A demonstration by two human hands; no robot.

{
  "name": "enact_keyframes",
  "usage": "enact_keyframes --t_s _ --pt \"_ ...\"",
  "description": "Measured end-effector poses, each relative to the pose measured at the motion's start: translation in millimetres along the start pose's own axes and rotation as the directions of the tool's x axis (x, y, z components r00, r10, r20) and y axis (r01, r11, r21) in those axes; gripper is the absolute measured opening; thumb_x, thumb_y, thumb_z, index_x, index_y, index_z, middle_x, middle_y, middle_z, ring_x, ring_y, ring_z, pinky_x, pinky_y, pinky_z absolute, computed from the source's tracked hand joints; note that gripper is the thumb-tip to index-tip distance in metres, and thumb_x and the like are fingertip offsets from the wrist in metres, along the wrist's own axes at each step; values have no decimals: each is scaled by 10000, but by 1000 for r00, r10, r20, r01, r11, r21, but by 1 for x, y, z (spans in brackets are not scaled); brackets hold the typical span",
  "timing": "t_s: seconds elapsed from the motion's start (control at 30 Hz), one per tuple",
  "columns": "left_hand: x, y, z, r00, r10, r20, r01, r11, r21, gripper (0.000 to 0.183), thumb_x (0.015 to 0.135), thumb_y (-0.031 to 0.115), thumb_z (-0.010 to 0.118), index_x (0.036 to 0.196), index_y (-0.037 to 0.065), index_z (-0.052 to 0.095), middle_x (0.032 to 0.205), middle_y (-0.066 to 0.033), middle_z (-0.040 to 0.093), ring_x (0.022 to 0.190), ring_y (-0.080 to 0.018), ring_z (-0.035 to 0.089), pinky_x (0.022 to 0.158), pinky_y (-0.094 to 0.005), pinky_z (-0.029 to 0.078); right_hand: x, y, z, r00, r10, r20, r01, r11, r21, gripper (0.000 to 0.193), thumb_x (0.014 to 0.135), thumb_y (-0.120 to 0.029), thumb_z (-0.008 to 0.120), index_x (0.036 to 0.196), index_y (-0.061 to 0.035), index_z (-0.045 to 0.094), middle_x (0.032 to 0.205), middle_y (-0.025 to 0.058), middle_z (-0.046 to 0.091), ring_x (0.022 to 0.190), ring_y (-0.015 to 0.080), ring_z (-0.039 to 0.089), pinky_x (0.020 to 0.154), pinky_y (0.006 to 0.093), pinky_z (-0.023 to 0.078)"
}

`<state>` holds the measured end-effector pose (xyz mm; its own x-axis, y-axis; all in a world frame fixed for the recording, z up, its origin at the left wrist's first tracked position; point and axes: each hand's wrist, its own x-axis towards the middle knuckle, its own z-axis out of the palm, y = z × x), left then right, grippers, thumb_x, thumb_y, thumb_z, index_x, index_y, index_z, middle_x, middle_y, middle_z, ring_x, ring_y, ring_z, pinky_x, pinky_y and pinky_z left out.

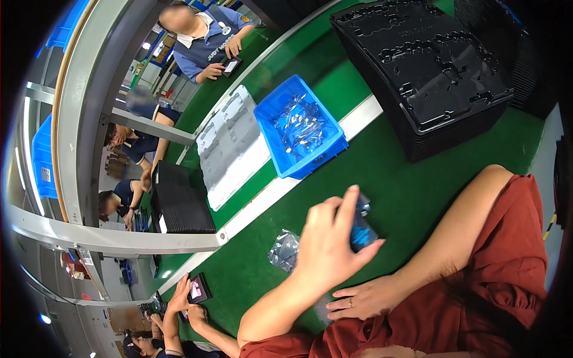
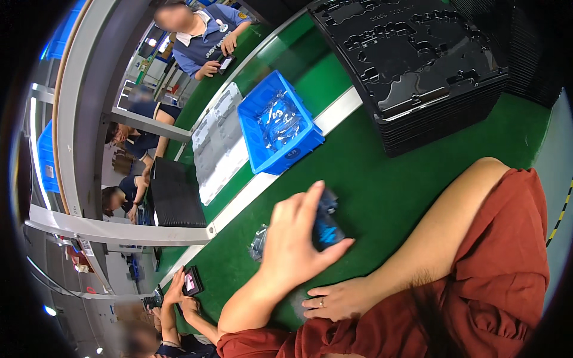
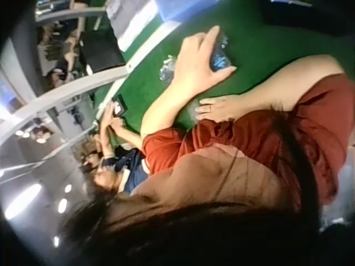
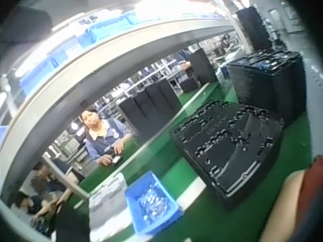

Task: The person unpacks small electronic components from plastic bags and places them into a black plastic tray. The person repeats this process, handling multiple items and organizing them into the tray on a green workbench.

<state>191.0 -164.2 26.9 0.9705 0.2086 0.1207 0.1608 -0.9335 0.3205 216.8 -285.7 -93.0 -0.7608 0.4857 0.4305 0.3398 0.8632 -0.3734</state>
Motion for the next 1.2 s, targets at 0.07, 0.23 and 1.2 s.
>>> enact_keyframes --t_s 0.07,0.23,1.2 --pt "7 8 14 1000 -29 -9 29 999 39 898 626 345 820 1342 -2 404 1133 -194 504 1011 -343 499 851 -400 456 1 -2 3 1000 -6 -12 6 1000 -8 225 770 -260 628 885 -78 692 1380 132 422 1336 303 320 1118 468 234" --pt "13 8 23 999 -52 -10 53 997 64 845 688 367 782 1336 -19 402 1199 -209 485 1043 -361 500 882 -410 447 0 0 6 999 2 -33 -3 999 -35 186 779 -268 627 829 -104 700 1374 128 423 1320 299 344 1111 464 248" --pt "-71 -148 17 873 -348 -341 238 915 -325 421 787 248 701 1146 55 599 1209 -122 567 1164 -284 503 974 -374 405 8 -4 -53 906 140 399 -161 987 21 623 803 -192 554 1377 -27 378 1503 94 266 1396 221 232 1150 410 206"
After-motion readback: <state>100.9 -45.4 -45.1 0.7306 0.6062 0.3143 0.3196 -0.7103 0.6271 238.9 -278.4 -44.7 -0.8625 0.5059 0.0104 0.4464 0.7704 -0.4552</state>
